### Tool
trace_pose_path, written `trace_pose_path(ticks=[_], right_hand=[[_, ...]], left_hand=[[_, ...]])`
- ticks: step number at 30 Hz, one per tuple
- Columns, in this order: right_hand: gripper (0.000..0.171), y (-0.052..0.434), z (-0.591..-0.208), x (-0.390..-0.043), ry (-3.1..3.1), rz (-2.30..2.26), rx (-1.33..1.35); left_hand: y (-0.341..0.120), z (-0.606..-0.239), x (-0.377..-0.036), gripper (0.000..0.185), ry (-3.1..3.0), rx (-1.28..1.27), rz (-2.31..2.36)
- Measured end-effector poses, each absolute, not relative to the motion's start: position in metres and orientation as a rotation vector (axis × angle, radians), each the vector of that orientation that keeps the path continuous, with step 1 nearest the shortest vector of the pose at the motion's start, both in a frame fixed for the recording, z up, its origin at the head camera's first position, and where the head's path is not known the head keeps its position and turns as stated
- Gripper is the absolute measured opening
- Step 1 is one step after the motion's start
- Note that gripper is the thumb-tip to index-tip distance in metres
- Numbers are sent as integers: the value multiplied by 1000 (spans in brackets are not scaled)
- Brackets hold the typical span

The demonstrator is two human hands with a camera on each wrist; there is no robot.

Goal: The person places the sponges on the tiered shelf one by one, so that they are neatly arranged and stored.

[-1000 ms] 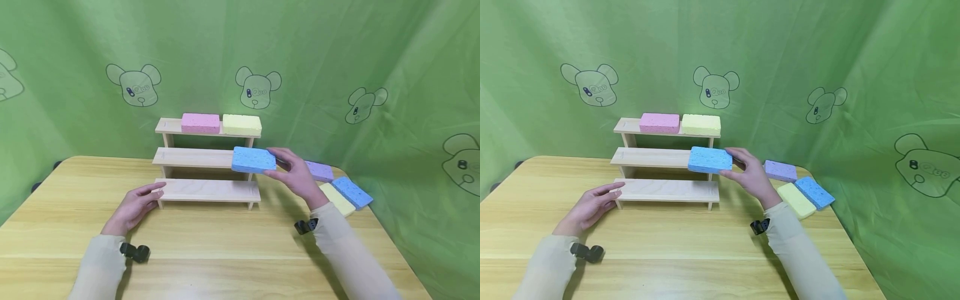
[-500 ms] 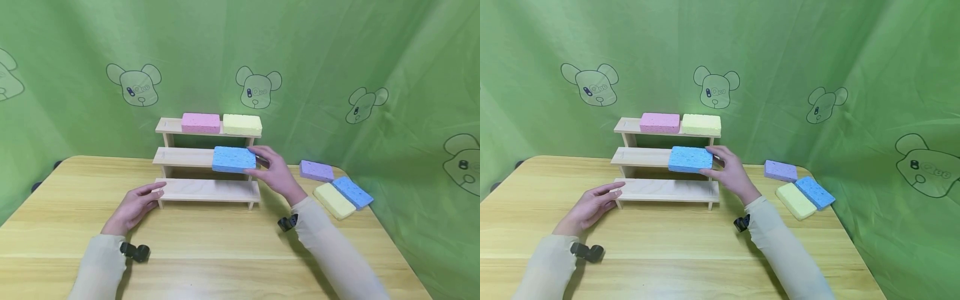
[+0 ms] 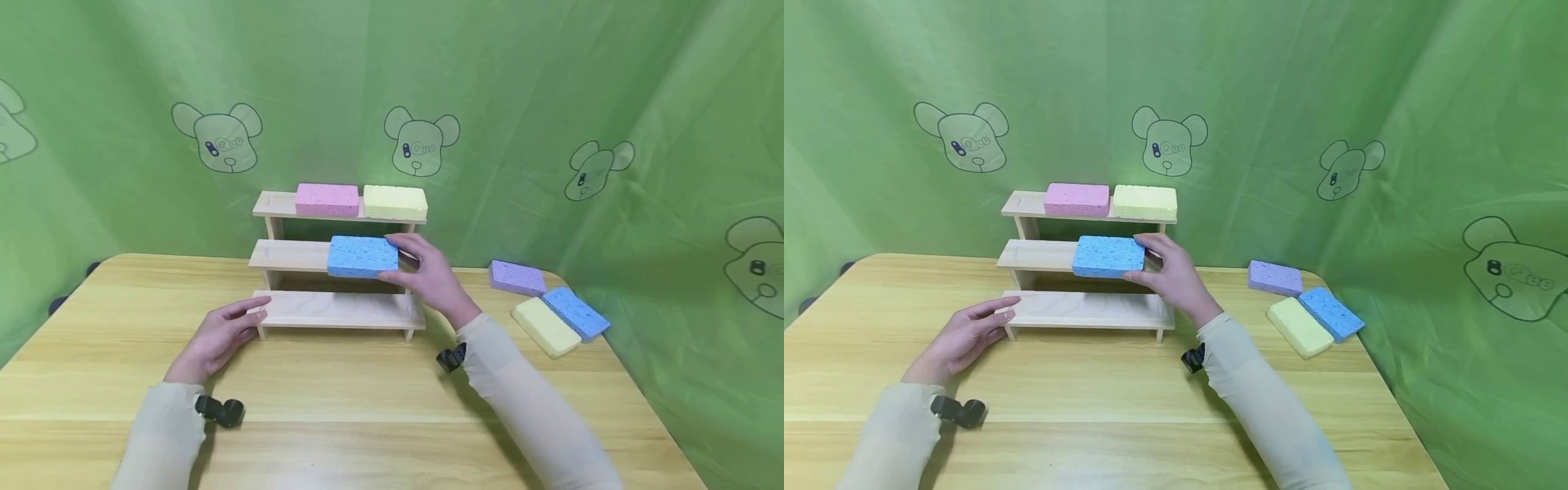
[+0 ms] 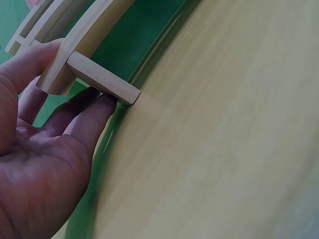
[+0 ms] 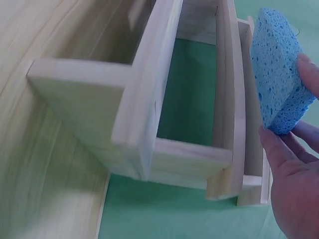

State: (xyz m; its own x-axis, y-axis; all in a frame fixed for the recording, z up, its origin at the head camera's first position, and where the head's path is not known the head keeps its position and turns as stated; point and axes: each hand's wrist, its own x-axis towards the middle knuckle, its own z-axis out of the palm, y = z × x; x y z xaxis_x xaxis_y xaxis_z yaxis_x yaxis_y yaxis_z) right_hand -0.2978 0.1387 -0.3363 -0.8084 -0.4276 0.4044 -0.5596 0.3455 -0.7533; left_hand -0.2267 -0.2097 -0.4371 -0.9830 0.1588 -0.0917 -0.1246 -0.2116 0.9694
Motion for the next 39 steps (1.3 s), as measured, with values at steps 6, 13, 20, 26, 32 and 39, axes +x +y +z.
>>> trace_pose_path(ticks=[6, 13, 20, 26, 32, 39], right_hand=[[70, 124, -339, -301, -2461, 1466, 892], [70, 107, -339, -304, -2475, 1419, 877], [70, 90, -341, -306, -2483, 1437, 885], [72, 77, -346, -311, -2524, 1235, 875], [74, 69, -348, -312, -2630, 1176, 778], [79, 66, -343, -313, -2690, 1103, 781]], left_hand=[[-210, -438, -226, 50, 1845, 21, 2307], [-210, -436, -227, 51, 1845, 13, 2304], [-210, -437, -227, 51, 1865, 14, 2289], [-210, -437, -226, 51, 1871, 14, 2293], [-208, -441, -224, 50, 1840, 21, 2307], [-210, -440, -226, 51, 1858, 20, 2315]])
